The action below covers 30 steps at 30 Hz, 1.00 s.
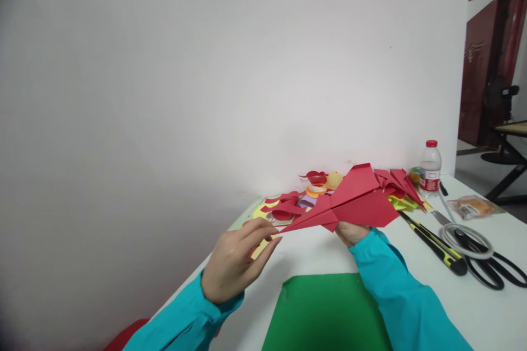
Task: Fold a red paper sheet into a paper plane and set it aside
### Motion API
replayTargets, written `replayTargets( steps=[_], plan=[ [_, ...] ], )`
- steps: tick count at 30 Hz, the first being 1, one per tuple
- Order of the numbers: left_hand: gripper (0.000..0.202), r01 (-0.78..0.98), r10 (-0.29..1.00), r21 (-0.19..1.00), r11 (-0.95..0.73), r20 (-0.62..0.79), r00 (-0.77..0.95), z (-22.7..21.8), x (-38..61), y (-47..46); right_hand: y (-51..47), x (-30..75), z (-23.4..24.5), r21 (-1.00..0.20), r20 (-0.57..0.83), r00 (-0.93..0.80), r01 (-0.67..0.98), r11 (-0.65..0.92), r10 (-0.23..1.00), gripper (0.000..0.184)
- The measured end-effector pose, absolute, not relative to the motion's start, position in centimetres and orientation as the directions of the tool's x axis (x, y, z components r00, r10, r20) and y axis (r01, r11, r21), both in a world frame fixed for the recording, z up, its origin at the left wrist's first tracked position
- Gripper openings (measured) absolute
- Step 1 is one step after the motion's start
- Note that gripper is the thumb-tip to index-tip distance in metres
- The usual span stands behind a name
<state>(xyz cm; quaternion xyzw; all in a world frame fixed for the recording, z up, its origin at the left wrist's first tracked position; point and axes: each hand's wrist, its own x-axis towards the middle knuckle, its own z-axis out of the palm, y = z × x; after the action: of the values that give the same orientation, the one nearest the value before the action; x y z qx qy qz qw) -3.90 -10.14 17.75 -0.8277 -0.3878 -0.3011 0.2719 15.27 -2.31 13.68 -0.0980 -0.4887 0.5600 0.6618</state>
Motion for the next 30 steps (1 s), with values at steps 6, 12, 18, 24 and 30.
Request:
replayTargets(
  steps=[6,12,18,24,30],
  plan=[
    [0.017,0.819,0.501,-0.236,-0.523,0.692,0.520,17.5,-3.7,-10.1,-2.0,15.3,13.2,-0.680,0.527,-0.090,-0.640,0.356,0.845,0.071],
    [0.018,0.822,0.526,-0.264,-0.504,0.661,0.535,17.0,-3.2,-10.0,-0.9,15.1,11.4,-0.721,0.463,-0.190,-0.649,0.243,0.866,0.061],
    [0.022,0.825,0.567,-0.283,-0.488,0.616,0.547,16.3,-3.1,-9.8,-0.4,15.4,10.8,-0.760,0.450,-0.277,-0.618,0.201,0.849,0.059],
    [0.026,0.816,0.561,-0.364,-0.450,0.595,0.575,16.0,-3.1,-9.7,0.2,15.3,10.1,-0.778,0.428,-0.235,-0.587,0.224,0.873,0.049],
    [0.025,0.816,0.570,-0.341,-0.468,0.589,0.573,16.2,-2.8,-9.9,0.1,15.2,10.1,-0.775,0.449,-0.258,-0.589,0.229,0.855,0.040]
  ],
)
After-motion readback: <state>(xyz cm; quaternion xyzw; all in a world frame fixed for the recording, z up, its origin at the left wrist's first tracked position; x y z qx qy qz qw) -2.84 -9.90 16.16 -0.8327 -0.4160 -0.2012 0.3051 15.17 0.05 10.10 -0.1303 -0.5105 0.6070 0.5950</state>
